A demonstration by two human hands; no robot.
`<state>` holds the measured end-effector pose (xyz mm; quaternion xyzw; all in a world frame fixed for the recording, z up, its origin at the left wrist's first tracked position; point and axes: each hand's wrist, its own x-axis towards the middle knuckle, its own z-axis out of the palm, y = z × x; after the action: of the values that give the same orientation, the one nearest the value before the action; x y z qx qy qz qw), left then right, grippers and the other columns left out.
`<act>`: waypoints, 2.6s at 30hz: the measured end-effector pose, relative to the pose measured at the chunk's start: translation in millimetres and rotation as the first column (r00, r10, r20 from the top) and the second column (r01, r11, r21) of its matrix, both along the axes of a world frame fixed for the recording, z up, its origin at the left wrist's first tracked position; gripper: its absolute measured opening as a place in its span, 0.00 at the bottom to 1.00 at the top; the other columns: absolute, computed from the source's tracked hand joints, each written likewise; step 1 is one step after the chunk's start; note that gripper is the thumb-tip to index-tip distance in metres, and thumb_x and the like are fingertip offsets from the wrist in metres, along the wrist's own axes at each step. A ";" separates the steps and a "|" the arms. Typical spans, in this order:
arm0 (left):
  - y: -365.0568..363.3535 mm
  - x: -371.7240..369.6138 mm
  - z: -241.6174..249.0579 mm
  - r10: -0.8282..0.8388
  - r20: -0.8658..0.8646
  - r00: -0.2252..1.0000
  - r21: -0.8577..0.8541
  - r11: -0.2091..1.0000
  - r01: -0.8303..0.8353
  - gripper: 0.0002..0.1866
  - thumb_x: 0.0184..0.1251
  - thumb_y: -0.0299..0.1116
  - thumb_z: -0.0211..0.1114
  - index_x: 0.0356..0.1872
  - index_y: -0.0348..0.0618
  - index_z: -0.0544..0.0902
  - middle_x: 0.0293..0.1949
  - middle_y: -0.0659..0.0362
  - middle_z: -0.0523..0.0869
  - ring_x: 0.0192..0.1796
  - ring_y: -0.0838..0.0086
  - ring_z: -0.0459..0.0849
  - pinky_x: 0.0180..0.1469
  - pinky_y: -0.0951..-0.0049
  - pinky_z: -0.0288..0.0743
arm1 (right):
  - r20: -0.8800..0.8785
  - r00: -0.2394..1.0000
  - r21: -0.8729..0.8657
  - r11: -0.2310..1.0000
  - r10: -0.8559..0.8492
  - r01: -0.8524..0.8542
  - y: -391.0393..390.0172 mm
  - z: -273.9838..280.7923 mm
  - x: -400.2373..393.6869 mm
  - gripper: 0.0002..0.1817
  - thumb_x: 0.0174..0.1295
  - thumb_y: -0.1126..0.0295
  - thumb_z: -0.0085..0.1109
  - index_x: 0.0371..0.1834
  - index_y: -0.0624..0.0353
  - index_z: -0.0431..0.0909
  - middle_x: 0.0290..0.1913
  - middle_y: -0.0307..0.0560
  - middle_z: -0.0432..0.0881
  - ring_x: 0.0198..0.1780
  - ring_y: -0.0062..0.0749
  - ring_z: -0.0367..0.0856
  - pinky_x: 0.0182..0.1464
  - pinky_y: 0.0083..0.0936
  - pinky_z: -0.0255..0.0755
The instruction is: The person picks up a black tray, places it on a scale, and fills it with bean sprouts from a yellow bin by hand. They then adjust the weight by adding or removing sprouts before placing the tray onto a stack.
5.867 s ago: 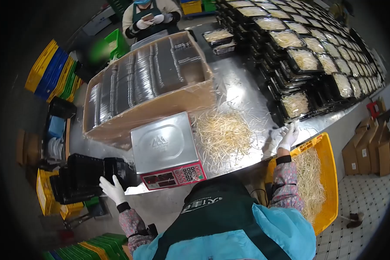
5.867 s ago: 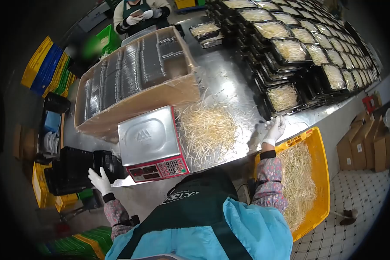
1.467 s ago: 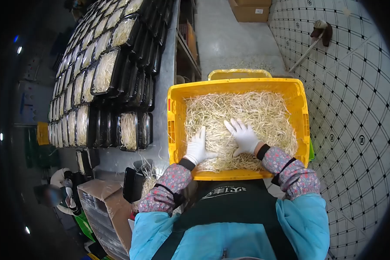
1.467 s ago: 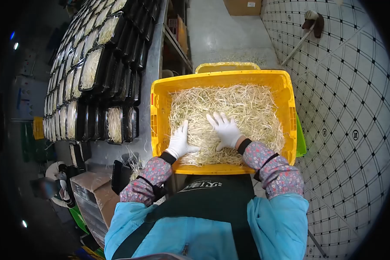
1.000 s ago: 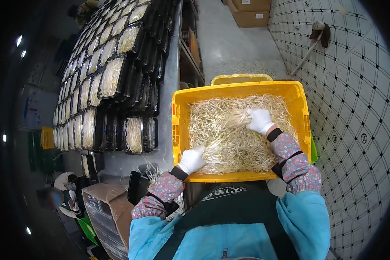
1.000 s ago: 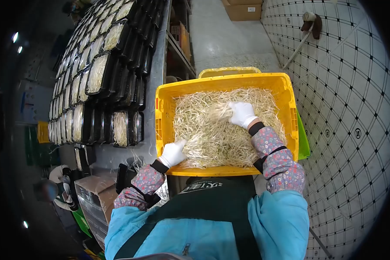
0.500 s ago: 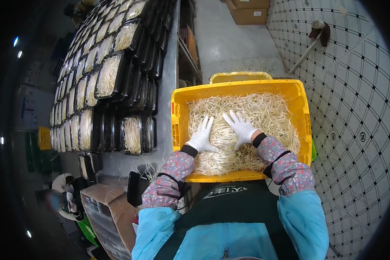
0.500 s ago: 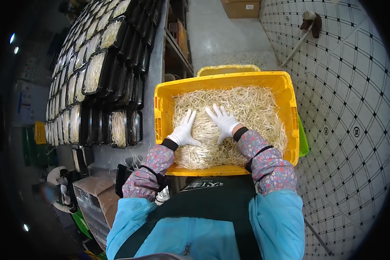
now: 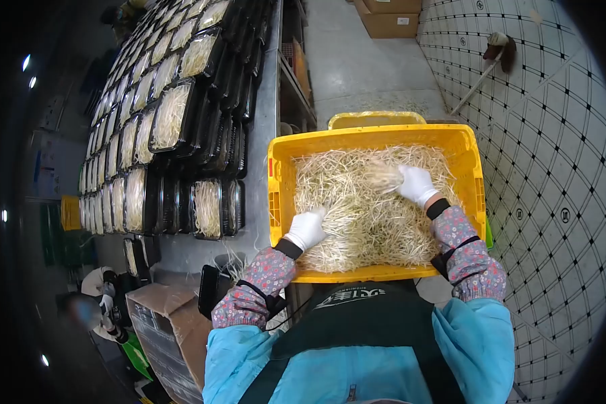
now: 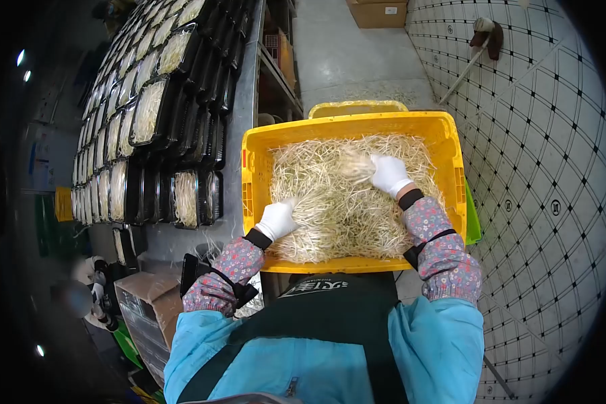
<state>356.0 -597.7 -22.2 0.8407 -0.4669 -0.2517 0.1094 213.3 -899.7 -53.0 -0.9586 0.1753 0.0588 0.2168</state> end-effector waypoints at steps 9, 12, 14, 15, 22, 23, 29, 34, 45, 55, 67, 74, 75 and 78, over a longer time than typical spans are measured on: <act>17.0 -14.9 2.0 -0.045 0.290 0.956 -0.221 0.969 0.113 0.34 0.51 0.36 0.73 0.63 0.43 0.77 0.58 0.47 0.83 0.59 0.51 0.82 0.64 0.57 0.74 | -0.186 0.918 0.301 0.910 0.349 -0.284 76.7 -7.9 61.2 0.59 0.50 0.54 0.74 0.81 0.63 0.48 0.77 0.61 0.62 0.76 0.52 0.63 0.75 0.37 0.61; 52.3 -3.5 25.2 0.082 0.075 0.994 -0.357 0.933 -0.050 0.23 0.56 0.29 0.69 0.56 0.42 0.83 0.60 0.49 0.84 0.63 0.50 0.80 0.68 0.54 0.71 | -0.154 0.921 0.442 0.858 0.358 -0.260 61.2 -15.0 66.0 0.59 0.51 0.52 0.74 0.81 0.63 0.48 0.80 0.61 0.57 0.79 0.49 0.57 0.78 0.33 0.55; 67.6 0.7 39.9 0.253 0.274 0.928 -0.457 0.883 -0.106 0.28 0.63 0.29 0.66 0.66 0.40 0.75 0.67 0.43 0.76 0.71 0.44 0.70 0.72 0.52 0.65 | -0.153 0.951 0.466 0.869 0.268 -0.169 52.2 -5.8 78.2 0.57 0.52 0.51 0.74 0.80 0.64 0.50 0.79 0.62 0.58 0.79 0.49 0.57 0.78 0.33 0.54; 70.1 0.4 44.7 0.371 0.327 0.869 -0.525 0.836 -0.159 0.31 0.65 0.30 0.66 0.70 0.38 0.71 0.70 0.40 0.71 0.74 0.42 0.65 0.73 0.51 0.62 | -0.156 0.973 0.486 0.871 0.170 -0.074 50.9 -1.6 81.2 0.56 0.53 0.49 0.73 0.80 0.64 0.52 0.79 0.63 0.59 0.79 0.49 0.57 0.78 0.32 0.54; 79.6 -35.3 22.2 0.120 0.196 0.973 -0.177 0.980 -0.085 0.27 0.76 0.40 0.57 0.72 0.41 0.70 0.73 0.43 0.69 0.78 0.41 0.57 0.76 0.39 0.47 | -0.174 0.950 0.325 0.926 0.259 -0.193 132.4 22.2 72.1 0.66 0.42 0.32 0.73 0.77 0.67 0.57 0.70 0.70 0.70 0.73 0.54 0.67 0.73 0.42 0.63; 88.0 -38.1 24.3 0.069 0.068 0.995 -0.178 0.982 -0.056 0.26 0.77 0.39 0.56 0.71 0.41 0.71 0.70 0.46 0.74 0.77 0.45 0.61 0.77 0.43 0.50 | -0.181 0.921 0.296 0.912 0.346 -0.285 141.1 35.7 65.6 0.68 0.39 0.30 0.73 0.78 0.66 0.56 0.70 0.72 0.69 0.74 0.57 0.65 0.73 0.47 0.61; 127.5 -42.7 69.6 0.394 -0.293 0.871 -0.524 0.696 -0.491 0.18 0.75 0.30 0.59 0.61 0.36 0.81 0.61 0.47 0.83 0.71 0.53 0.74 0.72 0.62 0.65 | -0.216 0.890 -0.071 0.902 0.402 -0.425 188.1 60.4 39.0 0.77 0.34 0.29 0.75 0.82 0.61 0.41 0.77 0.75 0.51 0.78 0.72 0.51 0.73 0.65 0.52; 196.1 -24.7 90.3 0.658 -0.278 0.700 -0.623 0.431 -0.653 0.17 0.75 0.27 0.57 0.60 0.34 0.81 0.61 0.49 0.83 0.67 0.61 0.77 0.71 0.63 0.66 | -0.264 0.942 0.028 0.978 0.208 -0.208 128.9 18.4 80.3 0.83 0.29 0.43 0.86 0.83 0.57 0.33 0.80 0.73 0.46 0.80 0.64 0.51 0.76 0.55 0.53; 393.7 -66.3 25.6 0.974 0.182 -0.136 -0.740 0.045 -0.671 0.31 0.71 0.35 0.65 0.72 0.35 0.68 0.70 0.42 0.71 0.74 0.52 0.66 0.77 0.57 0.56 | 0.011 0.981 0.047 0.980 0.192 -0.193 131.8 -7.5 45.4 0.62 0.35 0.53 0.80 0.79 0.55 0.57 0.51 0.60 0.80 0.54 0.53 0.81 0.58 0.41 0.76; 387.1 -67.9 -23.7 0.636 -0.758 -0.147 -0.422 -0.649 -0.633 0.21 0.65 0.34 0.73 0.54 0.30 0.82 0.43 0.56 0.88 0.42 0.70 0.85 0.49 0.69 0.79 | 0.043 0.976 0.091 0.972 0.212 -0.216 125.1 -15.1 33.2 0.58 0.37 0.54 0.80 0.77 0.54 0.61 0.57 0.59 0.80 0.59 0.53 0.79 0.62 0.38 0.73; 324.5 -100.0 44.7 0.426 -0.904 0.050 -0.417 -0.845 -0.334 0.18 0.63 0.25 0.64 0.54 0.33 0.81 0.46 0.57 0.85 0.48 0.71 0.82 0.55 0.71 0.76 | -0.065 0.957 0.134 0.953 0.282 -0.272 103.4 41.4 43.0 0.59 0.36 0.56 0.79 0.78 0.54 0.59 0.57 0.61 0.82 0.58 0.52 0.82 0.60 0.38 0.75; 241.5 -121.5 127.3 0.996 -0.079 0.040 -0.962 -0.066 -0.265 0.24 0.73 0.27 0.60 0.68 0.35 0.73 0.71 0.48 0.71 0.74 0.58 0.66 0.76 0.60 0.57 | 0.235 0.787 -0.199 0.821 0.570 -0.535 175.7 138.6 63.4 0.59 0.37 0.59 0.78 0.77 0.62 0.57 0.53 0.58 0.82 0.53 0.49 0.83 0.55 0.40 0.78; 226.4 -128.8 144.0 0.993 0.116 -0.010 -0.953 0.109 -0.283 0.25 0.72 0.28 0.60 0.69 0.36 0.72 0.74 0.47 0.67 0.77 0.55 0.62 0.78 0.57 0.53 | 0.221 0.733 -0.289 0.761 0.643 -0.580 196.4 150.2 68.1 0.56 0.39 0.59 0.77 0.75 0.63 0.59 0.51 0.57 0.82 0.52 0.48 0.83 0.54 0.40 0.78; 203.2 -148.9 169.6 0.914 0.406 0.012 -0.828 0.374 -0.418 0.29 0.71 0.35 0.59 0.72 0.42 0.69 0.78 0.45 0.60 0.79 0.46 0.54 0.77 0.47 0.50 | 0.258 0.585 -0.387 0.637 0.769 -0.666 277.1 178.3 67.8 0.51 0.40 0.59 0.76 0.70 0.64 0.65 0.47 0.55 0.82 0.50 0.48 0.82 0.52 0.42 0.77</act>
<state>207.1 -394.5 147.4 0.8898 -0.0075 0.4197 0.1791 281.1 -622.7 125.3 -0.9554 -0.2725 -0.0777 0.0828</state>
